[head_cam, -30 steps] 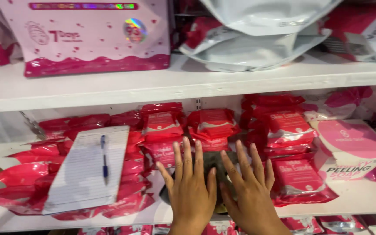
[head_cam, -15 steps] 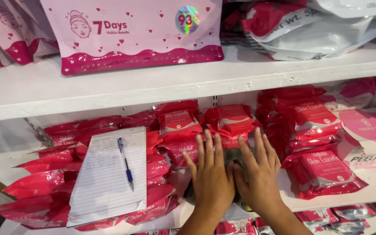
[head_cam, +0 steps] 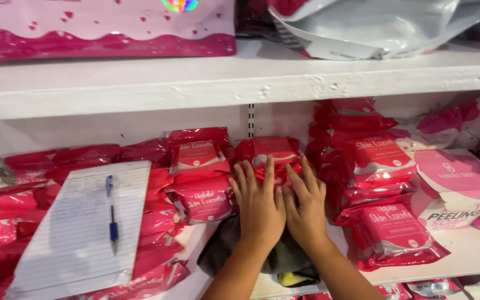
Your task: The person wipes red packaged products on a shelf using a grey cloth. They pick up individual packages, wipe them, and place them back on the shelf in a neat arrangement.
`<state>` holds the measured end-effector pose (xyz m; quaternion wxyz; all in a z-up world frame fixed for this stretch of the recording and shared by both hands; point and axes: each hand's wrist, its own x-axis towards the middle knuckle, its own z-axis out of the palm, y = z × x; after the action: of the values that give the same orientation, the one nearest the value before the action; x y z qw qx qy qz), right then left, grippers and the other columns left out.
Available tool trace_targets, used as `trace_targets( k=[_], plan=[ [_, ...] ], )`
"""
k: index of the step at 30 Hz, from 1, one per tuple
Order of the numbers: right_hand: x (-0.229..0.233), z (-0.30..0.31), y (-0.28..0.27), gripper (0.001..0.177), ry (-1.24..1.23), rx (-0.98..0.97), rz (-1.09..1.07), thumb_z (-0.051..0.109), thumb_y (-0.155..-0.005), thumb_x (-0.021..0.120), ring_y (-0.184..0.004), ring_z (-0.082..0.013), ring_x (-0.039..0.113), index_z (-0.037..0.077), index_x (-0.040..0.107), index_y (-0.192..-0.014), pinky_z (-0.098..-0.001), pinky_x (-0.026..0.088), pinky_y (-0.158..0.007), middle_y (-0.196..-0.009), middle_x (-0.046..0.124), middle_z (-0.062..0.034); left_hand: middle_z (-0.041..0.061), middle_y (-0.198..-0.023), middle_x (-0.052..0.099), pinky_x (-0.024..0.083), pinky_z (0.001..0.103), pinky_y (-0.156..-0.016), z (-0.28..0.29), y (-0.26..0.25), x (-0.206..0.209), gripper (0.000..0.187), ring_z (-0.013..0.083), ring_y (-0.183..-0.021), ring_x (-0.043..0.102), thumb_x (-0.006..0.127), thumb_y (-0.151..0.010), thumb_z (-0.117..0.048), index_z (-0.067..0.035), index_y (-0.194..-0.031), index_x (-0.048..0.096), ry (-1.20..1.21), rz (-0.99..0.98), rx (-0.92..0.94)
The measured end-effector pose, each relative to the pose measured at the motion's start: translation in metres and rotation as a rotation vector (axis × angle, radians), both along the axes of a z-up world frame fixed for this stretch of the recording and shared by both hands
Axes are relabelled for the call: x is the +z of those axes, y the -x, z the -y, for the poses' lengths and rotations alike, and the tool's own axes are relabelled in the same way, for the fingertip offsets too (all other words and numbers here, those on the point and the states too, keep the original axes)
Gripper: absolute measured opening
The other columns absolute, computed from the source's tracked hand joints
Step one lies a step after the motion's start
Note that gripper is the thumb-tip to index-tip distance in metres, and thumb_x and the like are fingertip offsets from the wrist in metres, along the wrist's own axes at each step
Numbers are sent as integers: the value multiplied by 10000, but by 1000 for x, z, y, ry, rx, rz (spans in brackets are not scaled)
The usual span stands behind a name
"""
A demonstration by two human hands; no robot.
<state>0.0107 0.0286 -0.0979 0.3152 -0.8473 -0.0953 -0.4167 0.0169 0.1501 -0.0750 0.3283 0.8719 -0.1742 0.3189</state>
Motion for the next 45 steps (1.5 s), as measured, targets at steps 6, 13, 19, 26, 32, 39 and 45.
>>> trace_targets(
  k=[6,13,19,26,32,39,45],
  plan=[
    [-10,0,-14,606,-293,6,9,65,-844,722,-1282,-373,495,101,572,-1430,-430,449,-1057,-1485,416,-275,417,-1512,329,72,687,-1182,2,-7,-3,720,601,-1467,167,656,-879,-212,-129,-1550,406,-17,61,51],
    [8,4,-32,688,-873,176,-139,48,-856,681,-1077,-193,609,147,497,-1512,-318,523,-948,-1278,593,-157,240,-1413,518,-52,767,-1132,5,-10,5,730,438,-1447,311,701,-785,-201,-135,-1480,488,-6,-6,173],
    [10,4,-41,539,-1259,472,-283,57,-915,640,-1063,-146,656,65,568,-1449,-288,530,-920,-1245,692,-83,192,-1336,592,-33,745,-1148,10,-12,-5,675,344,-1392,420,695,-761,-205,-64,-1405,548,89,61,155],
    [38,-16,8,506,-1076,353,-170,6,-867,693,-1059,-187,655,41,570,-1357,-324,554,-892,-1221,654,-103,155,-1408,586,11,695,-1178,7,37,13,598,318,-1385,502,638,-878,-133,-10,-1452,521,257,135,42],
    [31,-50,57,571,-881,442,50,-93,-854,685,-1235,-203,592,27,459,-1365,-328,526,-1013,-1383,520,-124,157,-1392,577,459,419,-1074,-2,74,25,443,268,-1299,568,646,-977,-102,-6,-1391,521,955,44,-366],
    [20,-70,98,667,-676,532,182,-159,-789,692,-1341,-231,501,33,409,-1361,-365,508,-1083,-1451,362,-137,90,-1186,641,506,370,-948,-34,91,15,502,216,-1088,634,739,-782,-68,-77,-1233,517,1763,-322,-368],
    [12,-63,117,654,-599,554,46,-182,-798,675,-1298,-236,538,38,425,-1361,-335,551,-999,-1432,404,-144,138,-1168,715,499,427,-856,-71,101,-21,450,299,-995,666,661,-970,-347,-26,-1283,625,1884,-881,-907]
  ],
)
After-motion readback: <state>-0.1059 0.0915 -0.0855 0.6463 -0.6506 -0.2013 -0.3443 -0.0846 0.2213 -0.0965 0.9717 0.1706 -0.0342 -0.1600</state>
